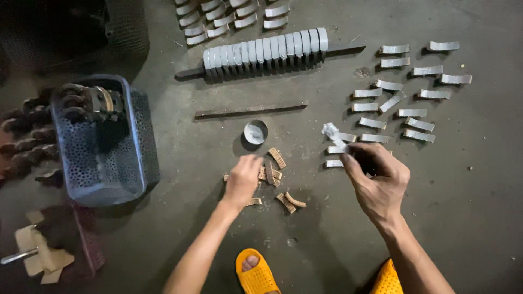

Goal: Applying white grease to curved metal brake or clutch components using a small applicator tool.

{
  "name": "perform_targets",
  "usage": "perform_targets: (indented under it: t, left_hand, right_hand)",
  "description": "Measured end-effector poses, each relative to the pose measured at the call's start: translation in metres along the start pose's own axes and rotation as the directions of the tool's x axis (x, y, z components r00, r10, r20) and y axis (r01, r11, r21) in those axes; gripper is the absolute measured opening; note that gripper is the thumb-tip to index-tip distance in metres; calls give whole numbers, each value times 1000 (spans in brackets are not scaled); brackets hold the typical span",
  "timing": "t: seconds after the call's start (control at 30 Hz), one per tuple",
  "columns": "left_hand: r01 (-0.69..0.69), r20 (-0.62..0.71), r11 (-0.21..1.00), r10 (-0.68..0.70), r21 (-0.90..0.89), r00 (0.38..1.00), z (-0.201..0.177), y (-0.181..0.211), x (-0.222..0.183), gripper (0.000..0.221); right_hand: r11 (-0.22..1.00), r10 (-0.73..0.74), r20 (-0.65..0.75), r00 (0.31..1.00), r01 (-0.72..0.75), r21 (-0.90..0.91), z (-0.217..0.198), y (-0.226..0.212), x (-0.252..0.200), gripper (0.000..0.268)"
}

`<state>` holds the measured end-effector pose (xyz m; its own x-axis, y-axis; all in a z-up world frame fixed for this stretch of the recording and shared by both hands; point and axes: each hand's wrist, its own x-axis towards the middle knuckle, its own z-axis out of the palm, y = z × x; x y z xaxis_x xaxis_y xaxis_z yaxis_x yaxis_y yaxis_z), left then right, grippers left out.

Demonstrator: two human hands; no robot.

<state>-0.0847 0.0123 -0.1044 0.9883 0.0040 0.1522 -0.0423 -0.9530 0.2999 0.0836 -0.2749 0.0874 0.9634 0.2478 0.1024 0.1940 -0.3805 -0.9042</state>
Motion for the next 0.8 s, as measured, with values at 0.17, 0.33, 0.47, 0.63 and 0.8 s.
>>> perform_targets:
  t: [0.17,0.33,0.47,0.63,0.8]
  left_hand:
    - [-201,110,922,173,330,979,-27,47,58,47]
    - [-110,291,950,22,291,956,0,39,50,22]
    - [265,30,895,-272,-358,962,-73,78,53,21]
    - [451,109,498,-573,-741,812,-114,124,42,17]
    - [57,-182,373,-573,-926,799,-138,162,57,22]
  right_hand:
    - [993,-79,77,994,86,-83,7,-9,-15,16]
    - [993,-72,82,994,79,-86,10,-18,-25,16]
    - [992,97,167,981,-109,64,9,-16,-30,16]
    - [842,384,323,865,-471,262,6,-21,-31,20]
    - [797,473,424,772,-580,168,2,-29,-37,22]
